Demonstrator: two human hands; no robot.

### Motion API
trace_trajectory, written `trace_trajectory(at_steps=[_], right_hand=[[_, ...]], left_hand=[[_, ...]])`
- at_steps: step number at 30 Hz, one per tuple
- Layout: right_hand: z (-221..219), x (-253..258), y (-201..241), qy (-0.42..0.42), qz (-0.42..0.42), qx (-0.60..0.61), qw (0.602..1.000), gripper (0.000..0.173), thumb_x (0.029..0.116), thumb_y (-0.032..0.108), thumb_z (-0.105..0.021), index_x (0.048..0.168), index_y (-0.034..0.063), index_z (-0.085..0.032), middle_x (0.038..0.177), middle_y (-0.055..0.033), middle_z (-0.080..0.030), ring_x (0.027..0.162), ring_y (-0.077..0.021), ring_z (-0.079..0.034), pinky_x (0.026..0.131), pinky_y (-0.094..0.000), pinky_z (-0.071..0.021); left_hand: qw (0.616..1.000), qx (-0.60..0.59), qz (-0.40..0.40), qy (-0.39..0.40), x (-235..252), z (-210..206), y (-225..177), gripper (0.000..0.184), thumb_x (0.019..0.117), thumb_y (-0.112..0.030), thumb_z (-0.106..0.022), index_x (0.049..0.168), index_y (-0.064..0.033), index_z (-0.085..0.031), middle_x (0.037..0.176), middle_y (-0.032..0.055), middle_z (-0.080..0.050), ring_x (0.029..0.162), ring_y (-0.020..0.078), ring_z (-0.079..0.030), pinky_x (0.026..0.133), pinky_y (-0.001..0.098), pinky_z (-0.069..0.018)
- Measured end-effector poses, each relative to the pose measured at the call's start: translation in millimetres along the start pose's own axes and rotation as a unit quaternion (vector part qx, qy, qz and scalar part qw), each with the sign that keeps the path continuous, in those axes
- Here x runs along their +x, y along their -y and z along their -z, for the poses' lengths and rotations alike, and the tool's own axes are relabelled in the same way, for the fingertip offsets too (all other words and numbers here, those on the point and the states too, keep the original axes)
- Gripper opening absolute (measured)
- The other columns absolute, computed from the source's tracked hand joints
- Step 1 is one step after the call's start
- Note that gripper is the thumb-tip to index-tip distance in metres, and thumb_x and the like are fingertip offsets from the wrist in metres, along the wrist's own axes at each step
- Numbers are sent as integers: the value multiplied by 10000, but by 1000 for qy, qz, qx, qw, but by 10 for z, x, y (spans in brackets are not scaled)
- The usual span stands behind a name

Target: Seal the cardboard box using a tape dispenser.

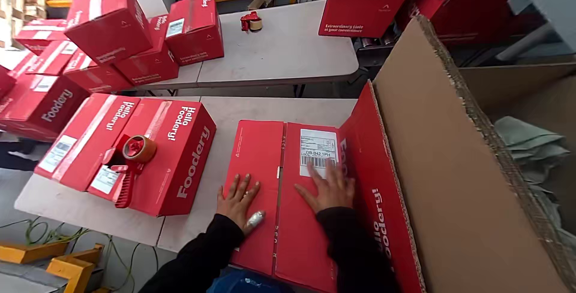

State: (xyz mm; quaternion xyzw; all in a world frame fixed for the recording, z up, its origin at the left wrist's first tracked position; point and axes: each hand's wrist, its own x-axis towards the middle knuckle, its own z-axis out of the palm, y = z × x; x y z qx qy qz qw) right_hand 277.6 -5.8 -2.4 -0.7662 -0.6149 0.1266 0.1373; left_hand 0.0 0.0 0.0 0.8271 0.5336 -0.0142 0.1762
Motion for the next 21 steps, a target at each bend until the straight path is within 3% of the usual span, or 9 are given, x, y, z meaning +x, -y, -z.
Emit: trace_trajectory(at_steps=[2, 4, 6, 8, 10, 11, 14, 17, 21], right_hand=[[85, 62, -169, 21, -109, 87, 990, 1082, 696, 666, -844, 1601, 312, -368, 1692, -272, -87, 1528, -526, -168, 1147, -736, -263], [96, 164, -233, 27, -157, 152, 975, 1193, 625, 554, -944, 1617, 315, -325, 1650, -284, -242, 1473, -508, -328, 1116, -697, -352], [100, 273, -260, 32, -166, 210, 963, 1162, 639, 437, -973, 1609, 325, -343, 1595, -234, -395, 1429, -452, -427, 1124, -675, -359], [91, 335, -310, 34, -162, 270, 949, 1099, 689, 311, -964, 1603, 339, -354, 1590, -173, -432, 1432, -381, -451, 1143, -647, -364], [82, 399, -301, 29, -145, 299, 943, 1070, 724, 253, -944, 1606, 339, -345, 1596, -137, -437, 1432, -341, -464, 1148, -620, -375], [66, 404, -282, 31, -136, 300, 944, 1092, 714, 256, -950, 1611, 340, -332, 1602, -134, -430, 1435, -337, -462, 1149, -618, -375], [17, 267, -111, 56, -115, 281, 951, 1207, 652, 292, -981, 1630, 343, -274, 1642, -162, -348, 1456, -360, -424, 1146, -617, -383], [-77, 102, 287, 100, -110, 278, 949, 1235, 624, 325, -988, 1631, 335, -275, 1660, -202, -285, 1439, -398, -432, 1104, -625, -417], [-313, 158, 586, 118, -69, 248, 959, 1214, 613, 443, -969, 1622, 341, -302, 1630, -234, -320, 1386, -434, -478, 1046, -669, -443]], left_hand=[[999, -32, 24, 15, 163, 77, 92, 740, 921, -705, -450, 1593, -425, -314, 1729, -63, -109, 1591, 336, -53, 1100, 693, -354], [996, -76, 38, 7, 409, 167, 198, 747, 917, -645, -542, 1593, -418, -318, 1736, -16, -65, 1577, 416, -38, 1024, 706, -436], [994, -103, 30, -6, 714, 219, 322, 747, 914, -674, -537, 1587, -431, -324, 1736, 73, -12, 1564, 460, -64, 1049, 706, -416], [988, -154, 19, -19, 987, 255, 403, 715, 926, -640, -565, 1575, -423, -359, 1719, 175, 51, 1553, 465, -146, 1127, 662, -375], [975, -219, 30, -30, 1149, 332, 447, 652, 969, -514, -616, 1568, -393, -389, 1706, 214, 84, 1454, 484, -381, 1036, 650, -470], [968, -244, 34, -38, 1143, 331, 488, 642, 974, -487, -613, 1569, -377, -395, 1706, 223, 50, 1405, 492, -445, 996, 659, -492], [958, -275, 50, -59, 861, 250, 673, 643, 970, -461, -597, 1570, -329, -406, 1677, 247, -164, 1375, 478, -478, 998, 671, -485], [956, -267, 93, -78, 396, 248, 922, 609, 961, -442, -566, 1543, -299, -463, 1657, 278, -199, 1331, 508, -511, 955, 684, -499], [959, -219, 130, -125, 146, 198, 1181, 631, 935, -542, -502, 1520, -304, -497, 1647, 302, -193, 1253, 516, -562, 878, 672, -530]])
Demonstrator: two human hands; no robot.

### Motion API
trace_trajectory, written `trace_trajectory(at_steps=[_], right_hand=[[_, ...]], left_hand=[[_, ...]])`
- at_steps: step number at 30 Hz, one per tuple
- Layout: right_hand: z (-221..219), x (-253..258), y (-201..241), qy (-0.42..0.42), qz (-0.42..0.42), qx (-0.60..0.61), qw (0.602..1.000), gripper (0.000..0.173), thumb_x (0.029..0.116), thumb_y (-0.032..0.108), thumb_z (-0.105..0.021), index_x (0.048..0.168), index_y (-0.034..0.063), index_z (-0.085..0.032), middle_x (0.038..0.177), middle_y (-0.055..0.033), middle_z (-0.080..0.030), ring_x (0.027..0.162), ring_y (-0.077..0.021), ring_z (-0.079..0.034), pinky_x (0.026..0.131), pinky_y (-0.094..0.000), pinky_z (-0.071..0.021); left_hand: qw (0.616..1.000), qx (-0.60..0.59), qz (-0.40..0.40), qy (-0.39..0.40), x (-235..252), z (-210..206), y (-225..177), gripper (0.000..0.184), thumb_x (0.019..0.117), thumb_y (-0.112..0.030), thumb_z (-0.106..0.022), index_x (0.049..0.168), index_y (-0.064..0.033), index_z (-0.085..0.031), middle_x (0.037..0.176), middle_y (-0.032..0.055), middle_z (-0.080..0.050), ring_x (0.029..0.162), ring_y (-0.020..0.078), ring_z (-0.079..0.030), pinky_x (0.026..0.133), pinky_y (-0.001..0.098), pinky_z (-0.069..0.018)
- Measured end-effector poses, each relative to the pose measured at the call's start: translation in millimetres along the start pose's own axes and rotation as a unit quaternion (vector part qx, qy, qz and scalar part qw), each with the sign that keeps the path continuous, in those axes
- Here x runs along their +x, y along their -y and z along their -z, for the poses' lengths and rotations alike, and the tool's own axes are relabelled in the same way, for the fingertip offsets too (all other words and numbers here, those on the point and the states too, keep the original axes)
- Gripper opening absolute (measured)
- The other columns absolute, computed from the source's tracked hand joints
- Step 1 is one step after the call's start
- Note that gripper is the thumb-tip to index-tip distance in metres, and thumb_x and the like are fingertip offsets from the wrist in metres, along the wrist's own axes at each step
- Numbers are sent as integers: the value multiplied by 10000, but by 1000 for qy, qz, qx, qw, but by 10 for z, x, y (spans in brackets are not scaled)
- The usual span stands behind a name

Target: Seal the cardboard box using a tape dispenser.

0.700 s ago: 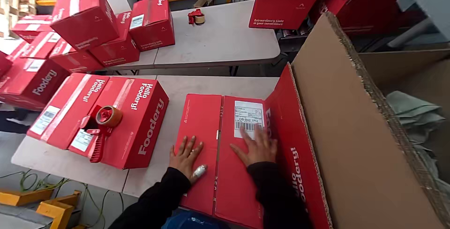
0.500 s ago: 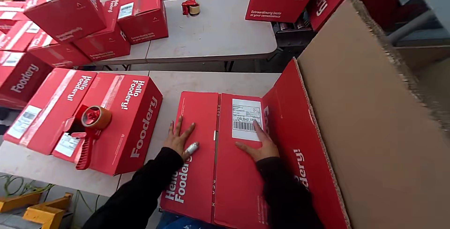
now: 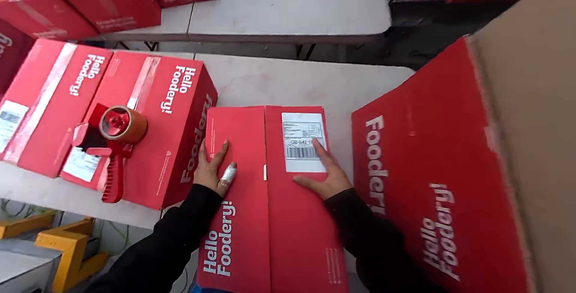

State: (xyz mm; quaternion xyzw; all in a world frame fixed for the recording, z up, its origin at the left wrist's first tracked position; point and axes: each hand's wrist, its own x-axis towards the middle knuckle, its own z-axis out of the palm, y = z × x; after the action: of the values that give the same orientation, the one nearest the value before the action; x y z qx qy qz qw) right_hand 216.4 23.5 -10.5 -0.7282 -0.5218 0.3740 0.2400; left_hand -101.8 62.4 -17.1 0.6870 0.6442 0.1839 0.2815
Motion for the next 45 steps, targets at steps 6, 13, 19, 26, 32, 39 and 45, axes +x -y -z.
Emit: trace_trajectory(at_steps=[6, 13, 19, 26, 32, 39, 45], right_hand=[[-4, 218, 87, -4, -6, -25, 1000, 1225, 600, 401, -984, 1617, 368, -302, 1632, -239, -312, 1398, -450, -455, 1046, -685, -424], [61, 182, 160, 29, -9, -63, 998, 1209, 683, 449, -941, 1644, 344, -215, 1610, -281, -304, 1381, -467, -457, 1063, -672, -414], [122, 146, 380, 50, -34, -109, 992, 1163, 736, 468, -912, 1648, 320, -207, 1630, -309, -214, 1368, -503, -450, 1047, -657, -437], [-239, -691, 650, 33, 148, -286, 946, 957, 746, 637, -780, 1539, 189, -486, 1671, -311, -128, 1522, -549, -160, 1103, -784, -269], [-909, -1161, 283, -20, 241, -352, 904, 1190, 847, 917, -223, 1553, -27, -387, 1648, -215, -319, 1544, -380, -275, 1156, -766, -184], [-837, -1032, 294, -42, 251, -314, 915, 1220, 782, 930, -350, 1491, -56, -471, 1568, -229, -449, 1485, -374, -398, 1175, -697, -237], [-108, -596, 682, 144, 297, -120, 936, 447, 908, 103, -579, 1291, -125, -612, 1361, -327, -595, 1281, -443, -591, 1092, -544, -475]], left_hand=[[992, 117, -39, 5, 176, -36, 14, 791, 909, -713, -399, 1606, -345, -327, 1686, 282, -41, 1552, 473, -123, 1146, 620, -357], [934, 193, -274, 125, 208, 137, -184, 798, 953, -731, -326, 1621, -295, -304, 1720, 146, -113, 1585, 398, -50, 1213, 708, -51], [855, 171, -426, 240, 226, 113, -289, 714, 991, -623, -440, 1600, -258, -364, 1711, 48, -215, 1591, 281, -130, 1257, 619, -88], [883, 175, -379, 213, -6, -26, -343, 853, 976, -647, -446, 1610, -93, -309, 1706, 78, -223, 1586, 263, -160, 1252, 580, -137], [892, 189, -365, 186, -41, -98, -316, 820, 1009, -610, -336, 1617, -62, -272, 1708, 70, -218, 1587, 226, -160, 1263, 557, -144], [924, 183, -270, 200, -63, -185, -523, 877, 949, -633, -504, 1633, -146, -254, 1715, -3, -203, 1590, 171, -122, 1277, 511, -107], [957, 106, -220, 157, -187, -222, -613, 788, 994, -549, -523, 1619, -127, -293, 1699, 4, -257, 1581, 201, -182, 1283, 509, -119]])
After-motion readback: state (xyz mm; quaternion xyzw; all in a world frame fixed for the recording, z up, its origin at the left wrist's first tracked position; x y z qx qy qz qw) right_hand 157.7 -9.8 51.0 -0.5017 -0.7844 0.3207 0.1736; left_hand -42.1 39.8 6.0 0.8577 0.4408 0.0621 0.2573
